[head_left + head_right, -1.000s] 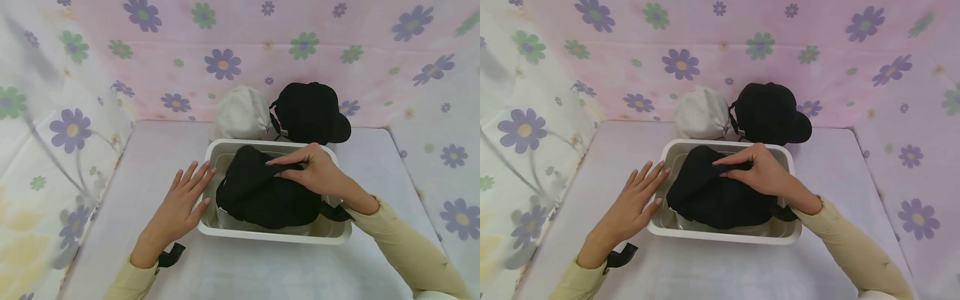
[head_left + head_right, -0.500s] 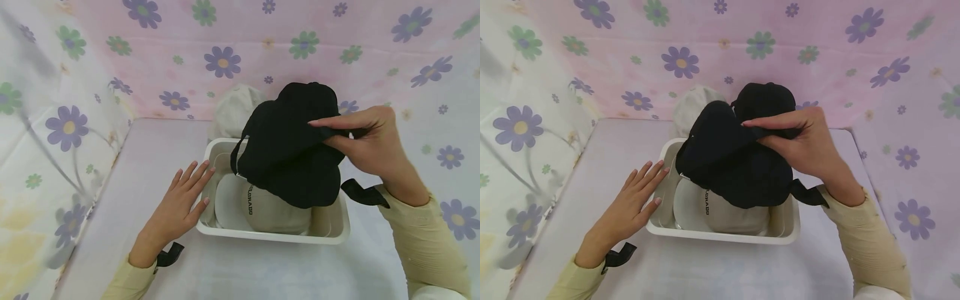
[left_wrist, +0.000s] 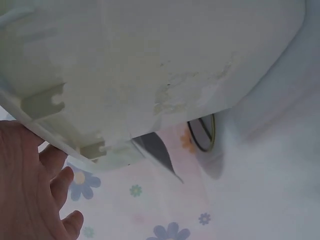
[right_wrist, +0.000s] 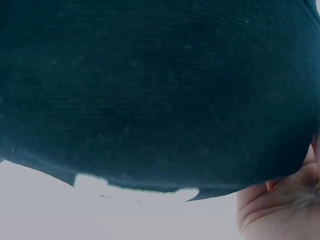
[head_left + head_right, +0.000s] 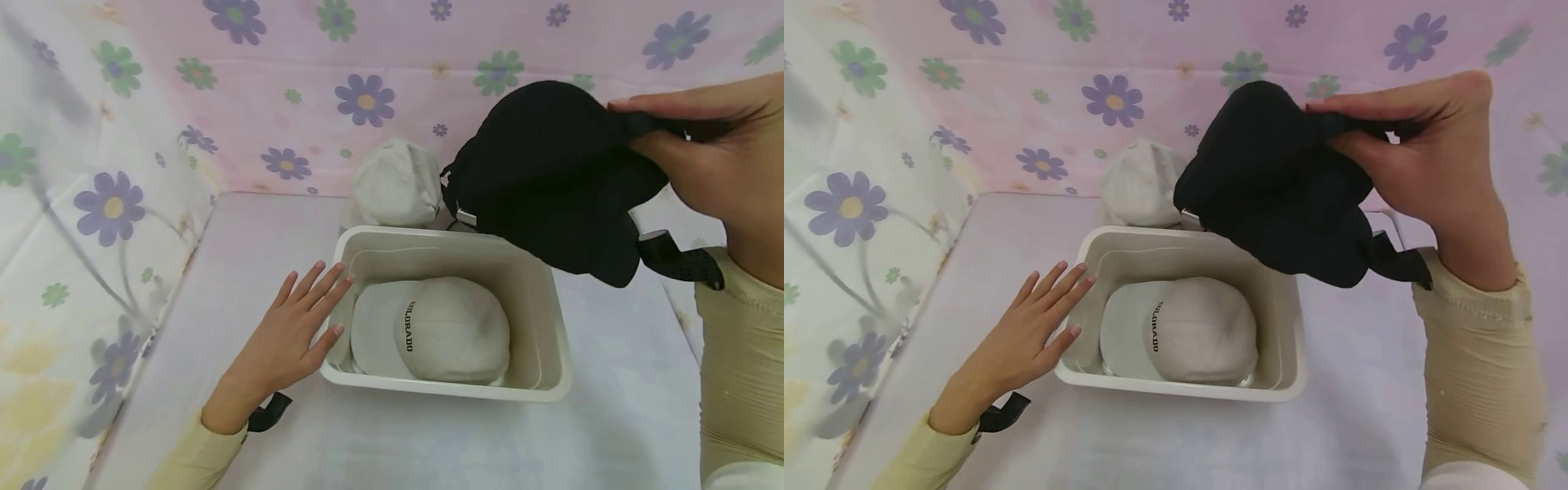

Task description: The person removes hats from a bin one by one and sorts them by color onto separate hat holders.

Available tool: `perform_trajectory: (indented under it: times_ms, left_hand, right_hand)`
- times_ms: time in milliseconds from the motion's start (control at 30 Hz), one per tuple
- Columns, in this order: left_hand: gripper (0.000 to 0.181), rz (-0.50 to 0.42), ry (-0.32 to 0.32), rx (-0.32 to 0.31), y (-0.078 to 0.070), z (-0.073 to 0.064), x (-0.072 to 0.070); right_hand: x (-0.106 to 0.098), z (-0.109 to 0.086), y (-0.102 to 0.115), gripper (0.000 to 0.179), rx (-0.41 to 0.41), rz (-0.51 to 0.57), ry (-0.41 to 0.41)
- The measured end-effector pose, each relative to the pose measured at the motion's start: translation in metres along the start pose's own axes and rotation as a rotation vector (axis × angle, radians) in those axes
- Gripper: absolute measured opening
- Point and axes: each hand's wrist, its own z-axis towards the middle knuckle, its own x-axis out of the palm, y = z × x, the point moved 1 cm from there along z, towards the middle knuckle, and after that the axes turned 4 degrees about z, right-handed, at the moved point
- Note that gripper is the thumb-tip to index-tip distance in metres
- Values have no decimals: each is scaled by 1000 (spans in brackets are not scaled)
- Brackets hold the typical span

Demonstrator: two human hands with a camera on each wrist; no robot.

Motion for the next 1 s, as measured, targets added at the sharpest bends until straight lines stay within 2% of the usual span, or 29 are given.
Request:
perform_trajectory:
  times_ms: [100,167,233,333,367,500,600,867,1000]
  left_hand:
    - [63,36,12,13,2,1,-3]
    - [63,49,16,24,3,2,-4]
    - [63,57,17,33,4,3,-4]
    - [64,65,15,43,5,4,-4]
    - [64,67,14,44,5,4,-4]
    - [65,57,6,50,5,6,-2]
    - [65,47,-1,54,4,6,-1]
    - [65,46,-16,63,2,8,-1]
    - [64,36,-8,63,1,9,-2]
  right_hand:
    - [0,12,-10,22,86,-21,-5]
    - [2,21,-19,22,102,7,-2]
    - [5,30,-28,22,76,45,13]
    - [10,43,-44,19,-27,106,45]
    - [12,47,-50,19,-28,128,52]
    - [21,59,-70,19,78,174,61]
    - [31,64,-83,20,149,212,70]
    - [66,72,-106,19,168,282,70]
    - [85,70,-114,20,196,302,123]
